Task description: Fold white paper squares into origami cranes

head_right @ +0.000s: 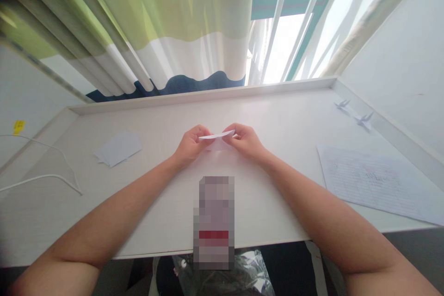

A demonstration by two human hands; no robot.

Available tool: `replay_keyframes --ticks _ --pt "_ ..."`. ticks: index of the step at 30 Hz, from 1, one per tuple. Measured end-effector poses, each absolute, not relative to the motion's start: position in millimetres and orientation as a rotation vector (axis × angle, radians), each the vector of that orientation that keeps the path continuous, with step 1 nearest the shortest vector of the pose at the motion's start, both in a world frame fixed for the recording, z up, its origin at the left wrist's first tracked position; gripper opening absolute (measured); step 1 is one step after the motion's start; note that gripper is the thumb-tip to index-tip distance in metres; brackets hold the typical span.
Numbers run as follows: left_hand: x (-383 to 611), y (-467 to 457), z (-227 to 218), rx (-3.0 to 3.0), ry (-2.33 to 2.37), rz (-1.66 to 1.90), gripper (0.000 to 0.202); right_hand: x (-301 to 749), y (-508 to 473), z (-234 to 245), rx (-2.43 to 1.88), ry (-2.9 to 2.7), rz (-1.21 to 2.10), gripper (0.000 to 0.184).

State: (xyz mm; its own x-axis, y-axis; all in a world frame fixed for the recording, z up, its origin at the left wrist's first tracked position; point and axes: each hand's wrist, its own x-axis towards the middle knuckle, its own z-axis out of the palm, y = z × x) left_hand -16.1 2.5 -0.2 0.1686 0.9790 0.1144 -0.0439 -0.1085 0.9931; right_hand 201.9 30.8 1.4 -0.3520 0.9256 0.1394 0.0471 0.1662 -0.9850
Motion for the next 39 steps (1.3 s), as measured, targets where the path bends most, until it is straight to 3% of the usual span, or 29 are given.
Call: replay_keyframes --ticks 6,10,16,19,24,28,31,39 --pt "-16 3 -6 1.509 0.947 1.35 0.023 204 37 -2 -0.986 -1.69 0.918 0.022" --pt "-18 3 -9 1.674 1.088 1.486 0.015 206 39 -2 -1.119 -1.509 1.02 0.029" --pt "-20 2 -8 1.772 1.183 1.551 0.024 204 31 5 -0.872 -1.32 1.525 0.051" --pt "-19 2 -10 1.798 1.14 1.508 0.023 203 29 6 -0.816 -1.301 1.649 0.052" --pt "-21 6 -15 1.913 1.201 1.415 0.016 204 33 4 -0.827 -1.225 1.594 0.043" --pt "-26 12 -15 1.705 1.292 1.456 0.036 205 37 5 -0.829 -1.163 1.546 0.043" --pt "-25 13 -12 1.529 1.146 1.454 0.029 205 39 5 -0.846 -1.144 1.504 0.043" --pt "-14 6 -8 1.331 0.986 1.463 0.047 205 37 0 -0.81 -1.194 1.572 0.041"
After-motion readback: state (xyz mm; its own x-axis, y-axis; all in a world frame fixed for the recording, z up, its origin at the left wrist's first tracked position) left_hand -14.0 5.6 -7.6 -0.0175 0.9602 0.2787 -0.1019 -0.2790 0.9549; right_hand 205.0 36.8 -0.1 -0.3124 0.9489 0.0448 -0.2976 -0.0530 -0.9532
